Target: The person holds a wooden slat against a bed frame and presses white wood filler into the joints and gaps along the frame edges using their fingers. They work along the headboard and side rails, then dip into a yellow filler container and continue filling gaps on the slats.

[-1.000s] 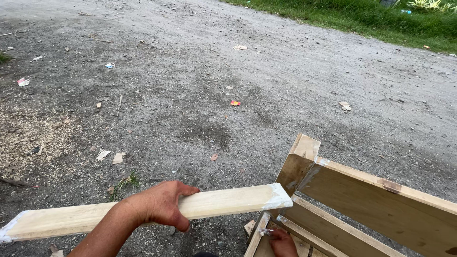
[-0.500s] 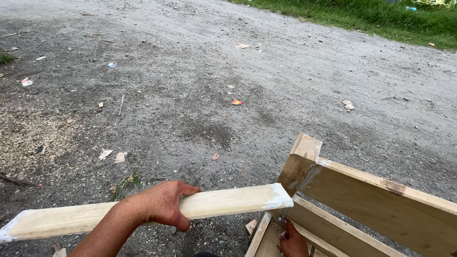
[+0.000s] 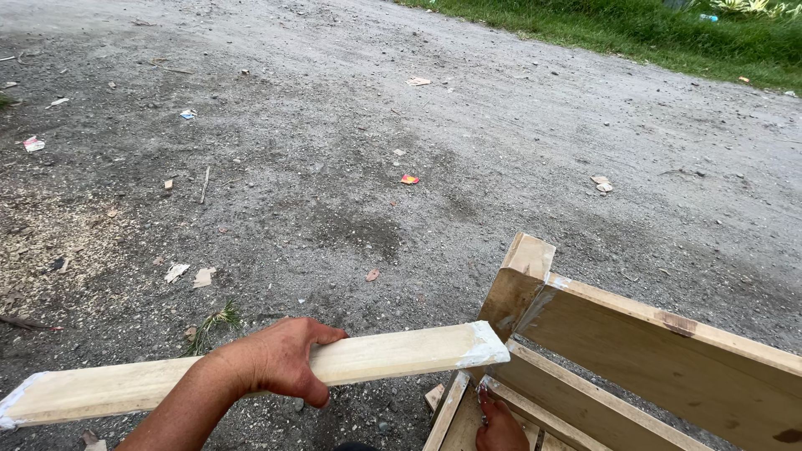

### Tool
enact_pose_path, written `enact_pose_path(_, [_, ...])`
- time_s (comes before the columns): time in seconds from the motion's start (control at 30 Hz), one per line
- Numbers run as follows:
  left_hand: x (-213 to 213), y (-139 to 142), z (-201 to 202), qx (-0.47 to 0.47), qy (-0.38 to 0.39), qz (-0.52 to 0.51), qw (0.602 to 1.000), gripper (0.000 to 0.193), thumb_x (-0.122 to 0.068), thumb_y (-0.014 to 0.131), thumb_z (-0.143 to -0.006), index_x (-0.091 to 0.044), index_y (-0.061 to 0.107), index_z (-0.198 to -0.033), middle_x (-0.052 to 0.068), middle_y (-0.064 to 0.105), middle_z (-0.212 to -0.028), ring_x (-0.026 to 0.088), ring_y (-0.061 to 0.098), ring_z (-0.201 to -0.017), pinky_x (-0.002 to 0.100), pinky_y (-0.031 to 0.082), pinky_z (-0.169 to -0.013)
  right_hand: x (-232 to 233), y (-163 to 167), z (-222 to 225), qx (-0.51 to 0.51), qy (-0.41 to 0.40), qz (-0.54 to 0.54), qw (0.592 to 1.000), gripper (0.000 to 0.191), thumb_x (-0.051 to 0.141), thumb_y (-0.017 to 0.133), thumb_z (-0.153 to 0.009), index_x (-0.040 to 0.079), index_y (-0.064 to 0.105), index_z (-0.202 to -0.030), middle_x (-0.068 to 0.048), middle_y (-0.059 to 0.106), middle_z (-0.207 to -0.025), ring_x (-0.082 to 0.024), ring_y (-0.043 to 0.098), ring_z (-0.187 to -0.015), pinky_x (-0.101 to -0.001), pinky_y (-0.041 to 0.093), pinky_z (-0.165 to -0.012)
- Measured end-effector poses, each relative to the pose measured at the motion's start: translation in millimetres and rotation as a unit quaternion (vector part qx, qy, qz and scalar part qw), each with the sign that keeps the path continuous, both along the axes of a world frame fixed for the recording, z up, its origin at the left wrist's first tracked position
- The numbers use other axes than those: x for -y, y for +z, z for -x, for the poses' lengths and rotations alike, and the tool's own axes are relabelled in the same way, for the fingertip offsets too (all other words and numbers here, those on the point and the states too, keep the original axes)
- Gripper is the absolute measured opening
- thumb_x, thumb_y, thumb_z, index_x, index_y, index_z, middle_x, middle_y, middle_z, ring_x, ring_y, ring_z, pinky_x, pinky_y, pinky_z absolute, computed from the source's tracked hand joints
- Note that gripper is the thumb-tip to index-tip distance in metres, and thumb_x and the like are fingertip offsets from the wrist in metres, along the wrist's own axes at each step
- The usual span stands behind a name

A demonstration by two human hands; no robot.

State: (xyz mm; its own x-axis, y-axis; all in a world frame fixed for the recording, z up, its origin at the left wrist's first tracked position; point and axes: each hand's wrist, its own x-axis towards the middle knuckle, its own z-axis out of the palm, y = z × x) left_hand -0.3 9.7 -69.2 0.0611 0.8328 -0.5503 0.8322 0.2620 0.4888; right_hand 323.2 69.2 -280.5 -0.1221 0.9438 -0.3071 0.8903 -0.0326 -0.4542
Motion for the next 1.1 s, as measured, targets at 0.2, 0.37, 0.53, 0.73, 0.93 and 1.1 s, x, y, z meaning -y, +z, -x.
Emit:
enact_pose_path(0.2, [2,-1,3,0.007,0.002,-0.004,1.000,0.093,-0.018,0.083,-0.052,-0.015,0.061,-0.142,0.011,0.079,-0.105,0.020,0.076,-0.089,0.033,0.063,-0.089,2,0,5,-0.176,-0.077,0.000,0.981,0.050,0.005,0.068,-0.082,0.011,0.071,-0.132,-0.015,0.072,-0.112,-0.026,0.071,-0.097,-0.0379,0.053,-0.088])
enact_pose_path(0.37, [3,-1,4,0.006,0.008,0.000,1.000,0.095,-0.018,0.084,-0.054,-0.014,0.057,-0.145,0.011,0.079,-0.108,0.018,0.077,-0.092,0.030,0.062,-0.093,-3,4,8,-0.495,-0.374,0.253,0.742,0.063,0.008,0.053,-0.095,0.022,0.039,-0.155,-0.014,0.063,-0.090,-0.026,0.061,-0.063,-0.0402,0.047,-0.052])
enact_pose_path(0.53, [2,-2,3,-0.005,0.005,0.003,1.000,0.094,-0.017,0.081,-0.054,-0.014,0.057,-0.145,0.012,0.079,-0.107,0.019,0.077,-0.090,0.031,0.064,-0.091,-8,7,3,-0.557,-0.357,0.288,0.692,0.046,0.005,0.048,-0.093,0.018,0.051,-0.137,-0.006,0.066,-0.089,-0.021,0.058,-0.065,-0.0373,0.047,-0.057])
enact_pose_path(0.73, [-1,-4,1,0.008,-0.003,-0.004,1.000,0.095,-0.017,0.083,-0.053,-0.013,0.057,-0.144,0.012,0.079,-0.107,0.019,0.077,-0.089,0.030,0.064,-0.090,-12,8,6,-0.582,-0.360,0.282,0.672,0.025,0.007,0.049,-0.096,0.013,0.055,-0.120,-0.007,0.064,-0.090,-0.021,0.059,-0.071,-0.0397,0.050,-0.064])
enact_pose_path(0.93, [-1,-6,-1,0.005,0.001,0.003,1.000,0.095,-0.017,0.082,-0.052,-0.014,0.058,-0.144,0.012,0.079,-0.105,0.020,0.076,-0.087,0.032,0.064,-0.088,-15,6,6,-0.647,-0.367,0.289,0.603,0.017,0.004,0.051,-0.095,0.009,0.055,-0.111,-0.007,0.061,-0.089,-0.021,0.060,-0.073,-0.0399,0.053,-0.067])
enact_pose_path(1.1, [-1,-6,0,0.011,-0.001,0.003,1.000,0.095,-0.020,0.083,-0.053,-0.013,0.057,-0.144,0.012,0.080,-0.105,0.019,0.077,-0.088,0.030,0.064,-0.089,-12,5,4,-0.624,-0.371,0.289,0.624,0.016,0.010,0.049,-0.095,0.010,0.055,-0.110,-0.007,0.061,-0.090,-0.021,0.060,-0.072,-0.0407,0.053,-0.067])
